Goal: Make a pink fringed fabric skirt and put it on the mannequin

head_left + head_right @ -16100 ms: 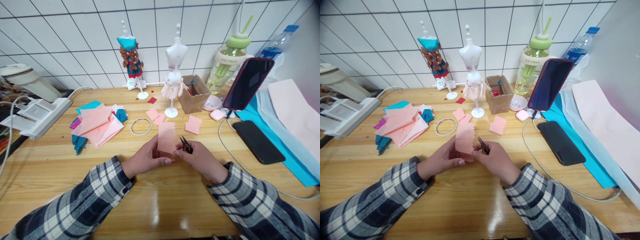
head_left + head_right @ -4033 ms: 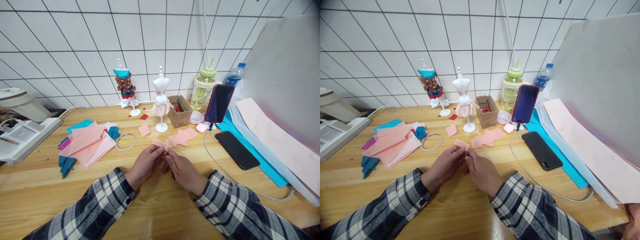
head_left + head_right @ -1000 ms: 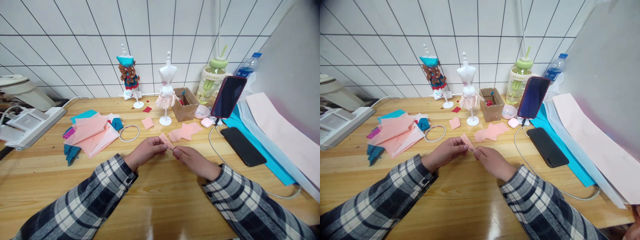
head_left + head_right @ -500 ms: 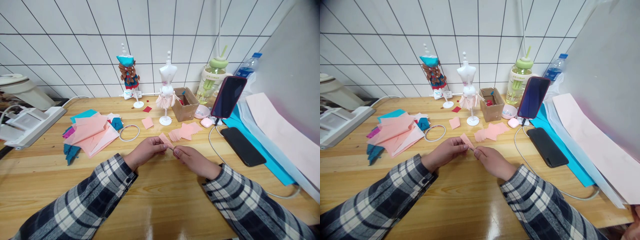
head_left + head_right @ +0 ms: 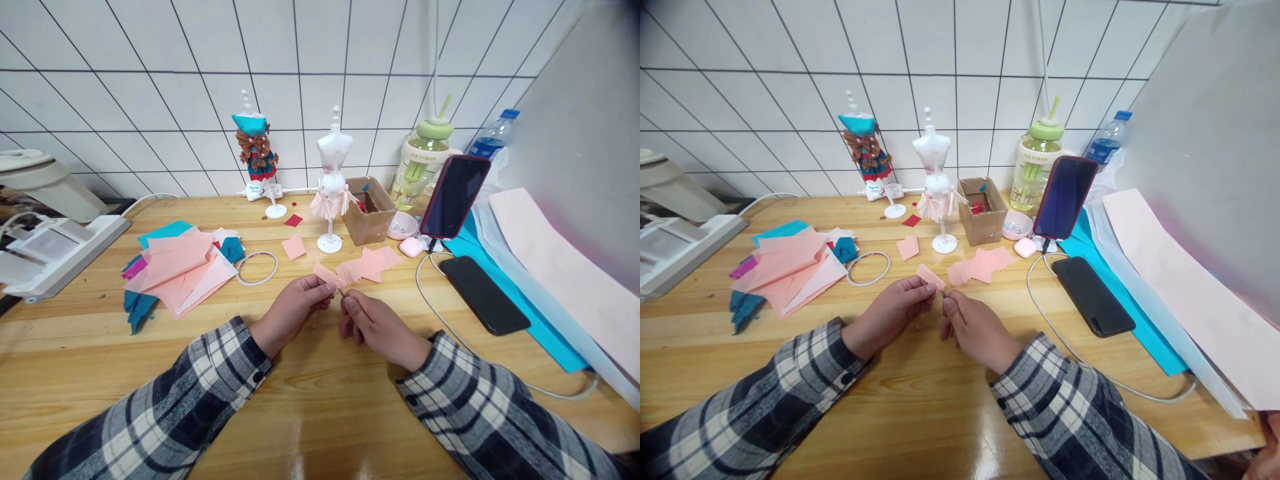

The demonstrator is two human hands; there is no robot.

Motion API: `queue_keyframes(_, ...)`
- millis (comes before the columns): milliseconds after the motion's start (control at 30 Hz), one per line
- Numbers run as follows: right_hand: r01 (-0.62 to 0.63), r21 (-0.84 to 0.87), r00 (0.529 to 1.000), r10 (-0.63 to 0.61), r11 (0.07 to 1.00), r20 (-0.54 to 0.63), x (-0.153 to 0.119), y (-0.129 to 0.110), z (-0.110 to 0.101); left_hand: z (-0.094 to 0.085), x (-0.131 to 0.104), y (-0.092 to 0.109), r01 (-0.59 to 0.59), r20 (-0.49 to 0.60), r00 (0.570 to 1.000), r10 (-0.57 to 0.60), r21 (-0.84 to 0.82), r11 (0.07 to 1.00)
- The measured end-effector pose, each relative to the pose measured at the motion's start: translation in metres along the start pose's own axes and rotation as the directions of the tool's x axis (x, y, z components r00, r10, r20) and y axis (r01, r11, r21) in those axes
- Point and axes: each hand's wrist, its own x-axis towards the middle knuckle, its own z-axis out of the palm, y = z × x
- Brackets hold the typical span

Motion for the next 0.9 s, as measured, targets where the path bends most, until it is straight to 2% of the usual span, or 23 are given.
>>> queue_keyframes(133,-0.01,0.059,1.0,0.011,0.998,-0.011,0.0013,-0.0004,0.0033,0.0007,-0.0007,0.0008,-0.012,0.001,1.0,0.012,0.008,1.0)
queue_keyframes(467,-0.003,0.029,1.0,0.003,1.0,-0.01,-0.0001,0.0006,0.0044,0.0005,-0.0003,-0.0006,-0.046,-0.057,0.997,0.043,-0.049,0.998)
queue_keyframes(667,0.0,0.06,0.999,0.002,0.998,-0.037,0.0007,0.0001,0.0052,0.0024,-0.0009,0.0002,-0.001,-0.04,0.999,0.005,0.104,0.995)
queue_keyframes(900,0.001,0.069,0.999,0.002,0.998,-0.053,0.0027,0.001,0.0056,0.0024,-0.0005,-0.0009,-0.02,-0.049,0.998,0.026,0.128,0.992)
